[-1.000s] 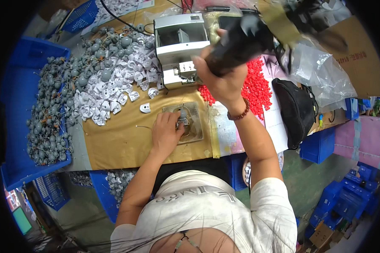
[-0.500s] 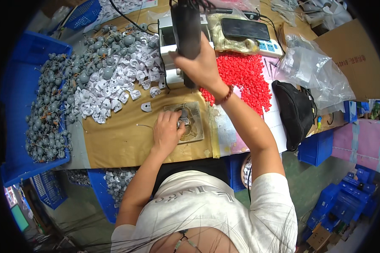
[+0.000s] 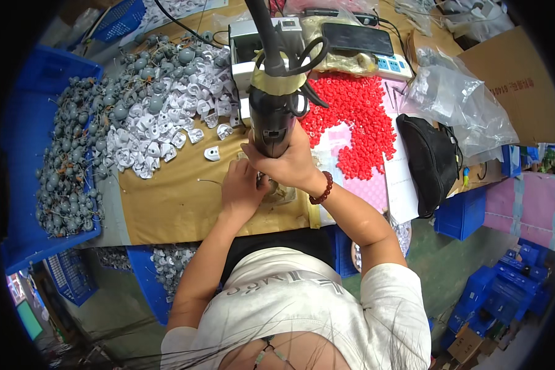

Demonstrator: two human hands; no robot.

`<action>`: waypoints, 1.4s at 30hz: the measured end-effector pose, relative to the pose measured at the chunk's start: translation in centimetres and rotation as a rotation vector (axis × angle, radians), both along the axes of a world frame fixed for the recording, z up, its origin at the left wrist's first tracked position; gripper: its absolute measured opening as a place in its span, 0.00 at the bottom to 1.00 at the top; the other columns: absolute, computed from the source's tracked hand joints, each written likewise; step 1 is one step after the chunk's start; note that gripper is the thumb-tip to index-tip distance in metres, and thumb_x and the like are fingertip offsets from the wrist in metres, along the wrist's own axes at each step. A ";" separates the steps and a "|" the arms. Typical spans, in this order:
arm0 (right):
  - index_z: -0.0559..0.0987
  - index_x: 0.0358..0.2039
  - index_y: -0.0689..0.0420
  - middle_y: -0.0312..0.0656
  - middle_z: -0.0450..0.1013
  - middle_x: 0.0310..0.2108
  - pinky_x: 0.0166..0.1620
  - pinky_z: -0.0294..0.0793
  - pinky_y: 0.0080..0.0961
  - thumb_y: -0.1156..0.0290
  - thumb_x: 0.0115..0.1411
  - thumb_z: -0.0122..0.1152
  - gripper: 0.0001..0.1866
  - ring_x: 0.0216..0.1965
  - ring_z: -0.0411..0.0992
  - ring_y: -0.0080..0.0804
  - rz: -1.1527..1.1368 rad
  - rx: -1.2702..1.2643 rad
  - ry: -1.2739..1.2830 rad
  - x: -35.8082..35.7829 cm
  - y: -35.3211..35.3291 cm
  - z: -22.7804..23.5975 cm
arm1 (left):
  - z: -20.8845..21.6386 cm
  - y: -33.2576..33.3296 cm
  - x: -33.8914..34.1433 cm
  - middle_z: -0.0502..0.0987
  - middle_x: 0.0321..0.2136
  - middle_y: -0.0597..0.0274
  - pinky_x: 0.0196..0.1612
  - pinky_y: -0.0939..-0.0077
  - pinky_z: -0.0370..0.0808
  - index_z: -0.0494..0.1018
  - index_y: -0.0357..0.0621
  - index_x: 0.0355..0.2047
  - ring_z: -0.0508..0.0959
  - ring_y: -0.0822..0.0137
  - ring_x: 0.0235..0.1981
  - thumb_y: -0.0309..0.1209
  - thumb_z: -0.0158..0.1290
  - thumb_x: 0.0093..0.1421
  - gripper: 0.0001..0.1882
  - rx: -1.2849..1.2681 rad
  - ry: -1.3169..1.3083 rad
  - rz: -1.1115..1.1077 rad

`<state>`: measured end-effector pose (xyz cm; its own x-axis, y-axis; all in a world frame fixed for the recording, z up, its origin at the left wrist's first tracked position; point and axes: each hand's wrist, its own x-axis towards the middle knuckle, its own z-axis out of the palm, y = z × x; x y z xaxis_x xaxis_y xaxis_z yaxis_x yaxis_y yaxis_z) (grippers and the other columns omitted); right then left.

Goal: Assemble small plastic components using an electric screwdriver and an assembly jig on a production line.

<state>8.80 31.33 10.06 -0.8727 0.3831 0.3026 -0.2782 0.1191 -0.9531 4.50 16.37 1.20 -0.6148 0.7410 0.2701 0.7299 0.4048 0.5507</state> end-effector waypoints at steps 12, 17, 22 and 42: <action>0.68 0.50 0.58 0.39 0.73 0.32 0.39 0.75 0.25 0.86 0.52 0.64 0.25 0.34 0.73 0.26 0.015 0.793 0.121 1.9 -0.3 -1.2 | 0.7 -0.4 -0.6 0.72 0.36 0.59 0.40 0.57 0.74 0.72 0.48 0.42 0.73 0.53 0.41 0.29 0.61 0.47 0.19 0.081 -0.064 -0.056; 0.69 0.48 0.57 0.39 0.73 0.32 0.40 0.76 0.27 0.86 0.52 0.65 0.24 0.35 0.75 0.27 0.165 0.118 0.057 3.4 -0.6 -4.0 | 1.3 -0.4 -0.7 0.71 0.37 0.57 0.41 0.55 0.73 0.70 0.47 0.44 0.72 0.49 0.41 0.29 0.62 0.47 0.23 0.087 -0.117 -0.099; 0.69 0.48 0.57 0.39 0.73 0.32 0.40 0.76 0.27 0.85 0.53 0.65 0.24 0.35 0.75 0.26 0.133 0.274 -0.013 3.4 -1.0 -2.9 | 0.8 -0.4 -0.6 0.71 0.37 0.56 0.41 0.55 0.72 0.70 0.46 0.43 0.72 0.48 0.41 0.28 0.63 0.46 0.23 0.103 -0.115 -0.090; 0.69 0.56 0.63 0.39 0.75 0.44 0.47 0.72 0.23 0.77 0.64 0.61 0.21 0.44 0.71 0.23 -0.718 -0.187 -0.025 3.2 8.8 -4.7 | 1.1 -0.2 0.4 0.76 0.46 0.55 0.53 0.60 0.70 0.75 0.41 0.46 0.72 0.50 0.49 0.24 0.63 0.50 0.21 0.094 -0.181 0.006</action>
<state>11.96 40.16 5.39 -0.3938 0.9052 0.1600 -0.1709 0.0989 -0.9803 4.90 16.16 2.27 -0.6640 0.7138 0.2228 0.6135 0.3497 0.7080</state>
